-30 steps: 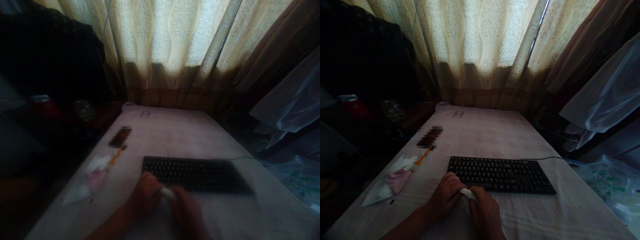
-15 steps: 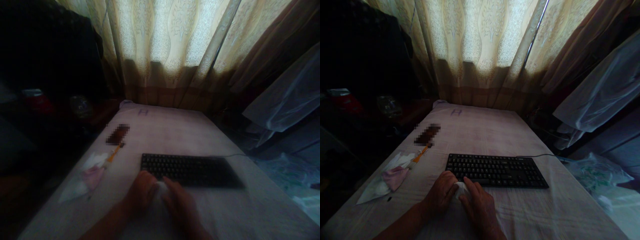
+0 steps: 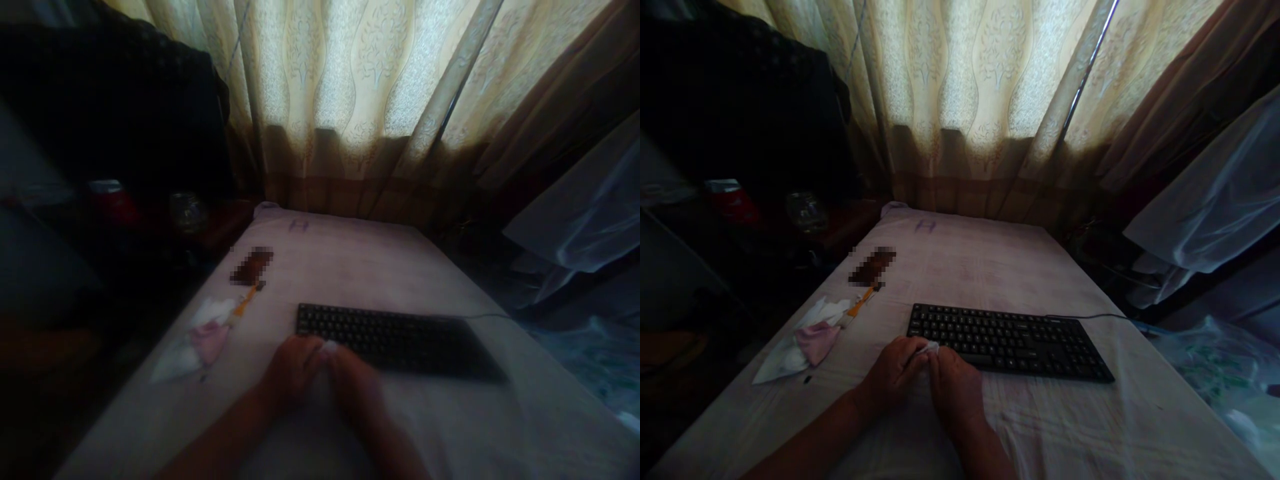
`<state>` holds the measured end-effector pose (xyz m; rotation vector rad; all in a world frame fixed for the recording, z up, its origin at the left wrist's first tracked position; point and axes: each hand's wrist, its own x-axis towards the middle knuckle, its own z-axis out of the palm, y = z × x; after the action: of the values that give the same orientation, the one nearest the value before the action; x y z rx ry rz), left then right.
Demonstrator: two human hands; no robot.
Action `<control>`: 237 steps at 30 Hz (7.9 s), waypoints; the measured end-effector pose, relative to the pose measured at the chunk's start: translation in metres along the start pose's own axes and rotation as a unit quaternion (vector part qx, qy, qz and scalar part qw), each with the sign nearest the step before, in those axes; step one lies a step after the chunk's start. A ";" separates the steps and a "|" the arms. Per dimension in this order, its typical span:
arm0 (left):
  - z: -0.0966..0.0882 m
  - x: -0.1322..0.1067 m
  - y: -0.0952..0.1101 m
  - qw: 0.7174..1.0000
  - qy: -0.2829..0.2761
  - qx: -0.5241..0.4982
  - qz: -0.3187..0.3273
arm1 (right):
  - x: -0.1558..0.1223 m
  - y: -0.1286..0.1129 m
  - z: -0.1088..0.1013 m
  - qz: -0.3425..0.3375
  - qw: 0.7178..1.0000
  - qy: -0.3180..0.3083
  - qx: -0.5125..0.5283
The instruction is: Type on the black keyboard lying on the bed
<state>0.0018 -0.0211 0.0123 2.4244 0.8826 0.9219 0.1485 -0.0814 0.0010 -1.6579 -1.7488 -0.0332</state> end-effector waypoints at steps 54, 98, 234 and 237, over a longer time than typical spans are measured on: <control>-0.069 -0.019 -0.029 0.959 -0.087 0.196 -0.185 | -0.007 0.058 -0.041 0.236 0.909 0.143 0.313; 0.024 0.049 0.037 0.944 -0.035 -0.258 -0.205 | 0.017 0.042 -0.047 0.284 0.764 -0.040 0.578; -0.008 0.053 -0.084 0.987 0.020 0.098 -0.128 | 0.169 0.047 0.039 -0.014 0.908 -0.392 0.146; -0.007 0.052 -0.084 0.986 0.020 0.097 -0.130 | 0.168 0.046 0.041 -0.039 0.907 -0.386 0.163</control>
<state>-0.0074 0.0763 -0.0063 2.3773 1.3236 0.8227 0.1831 0.0914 0.0346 -1.4319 -2.2193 0.9473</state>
